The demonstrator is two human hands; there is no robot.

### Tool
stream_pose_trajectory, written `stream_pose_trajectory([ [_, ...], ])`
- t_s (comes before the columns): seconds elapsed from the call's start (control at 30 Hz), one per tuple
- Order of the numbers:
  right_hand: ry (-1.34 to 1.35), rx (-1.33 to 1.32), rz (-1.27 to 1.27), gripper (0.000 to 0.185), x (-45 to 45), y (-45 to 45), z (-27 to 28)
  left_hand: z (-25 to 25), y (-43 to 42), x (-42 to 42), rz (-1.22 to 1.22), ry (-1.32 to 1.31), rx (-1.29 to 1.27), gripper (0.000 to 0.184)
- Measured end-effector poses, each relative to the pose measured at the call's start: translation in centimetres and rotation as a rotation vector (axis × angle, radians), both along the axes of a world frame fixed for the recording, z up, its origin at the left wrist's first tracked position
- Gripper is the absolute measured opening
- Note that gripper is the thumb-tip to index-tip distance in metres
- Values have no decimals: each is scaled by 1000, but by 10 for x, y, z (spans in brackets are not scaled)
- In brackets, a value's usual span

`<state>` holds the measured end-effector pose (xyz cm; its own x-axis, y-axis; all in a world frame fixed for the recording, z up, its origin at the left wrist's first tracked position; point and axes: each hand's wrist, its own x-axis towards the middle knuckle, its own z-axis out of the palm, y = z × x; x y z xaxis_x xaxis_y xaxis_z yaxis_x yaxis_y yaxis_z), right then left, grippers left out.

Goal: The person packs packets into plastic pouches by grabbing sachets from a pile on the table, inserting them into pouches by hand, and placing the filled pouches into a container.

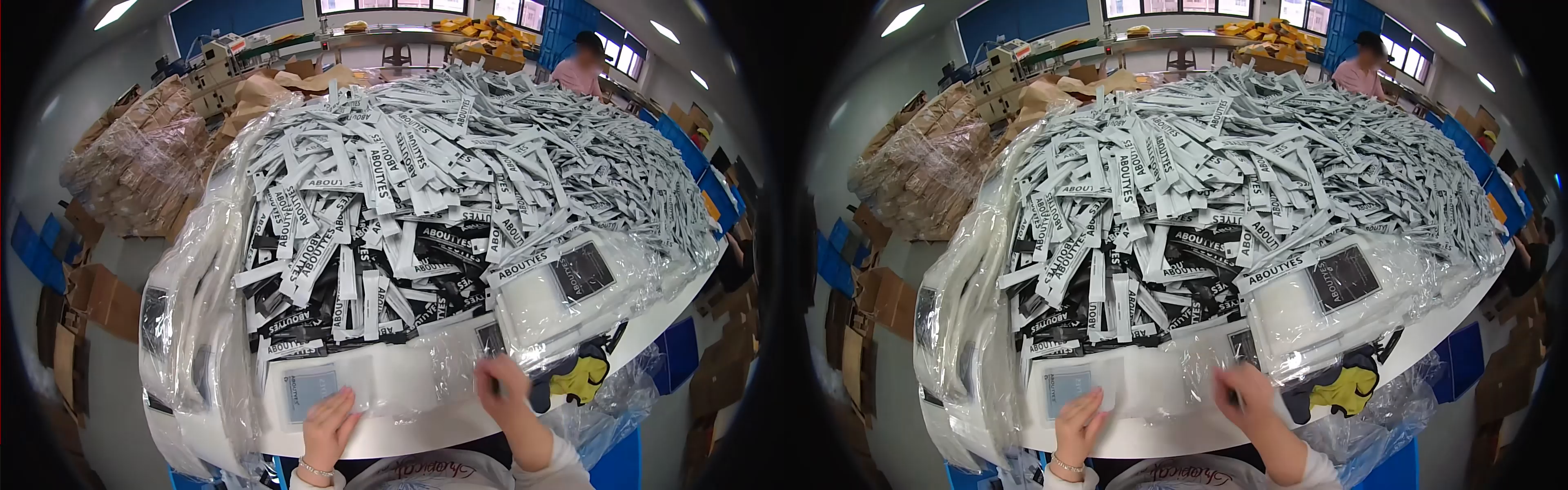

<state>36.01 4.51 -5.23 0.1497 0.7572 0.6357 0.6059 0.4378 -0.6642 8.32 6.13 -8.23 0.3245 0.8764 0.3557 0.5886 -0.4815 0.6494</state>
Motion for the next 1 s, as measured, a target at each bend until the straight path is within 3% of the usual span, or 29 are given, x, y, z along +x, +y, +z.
stream_pose_trajectory([
  [0.03,-40,-120,-85,8,-5,5,-3,5,-3,0,41,-11,36,29],
  [0.07,-172,10,-124,12,-3,3,-4,7,-1,1,85,-26,78,26],
  [0.2,282,139,-100,12,-5,-7,-9,1,-8,10,315,-199,-52,24],
  [0.3,91,-93,-130,12,-6,8,-24,-3,-9,29,235,-180,43,24],
  [0.33,109,-56,-187,15,-7,6,-24,1,-8,33,200,-149,120,23],
  [0.43,983,-498,-22,16,-18,-6,-13,10,-11,44,156,-209,96,19],
  [0.47,855,-522,32,20,-28,-10,-7,12,-12,49,97,-165,160,19],
  [0.57,810,-843,149,22,-46,-20,-24,14,-13,62,-72,-76,329,19],
  [0.67,231,-643,8,27,-67,-19,-25,-5,-24,64,-209,-39,421,19],
  [0.77,437,-589,46,32,-73,-21,-2,-13,-29,53,-306,4,316,30],
  [0.87,249,-649,185,36,-66,-31,-28,7,-27,50,-154,-5,282,64],
  [1.0,40,-508,471,35,-74,-27,1,9,-11,43,-218,73,120,110],
])
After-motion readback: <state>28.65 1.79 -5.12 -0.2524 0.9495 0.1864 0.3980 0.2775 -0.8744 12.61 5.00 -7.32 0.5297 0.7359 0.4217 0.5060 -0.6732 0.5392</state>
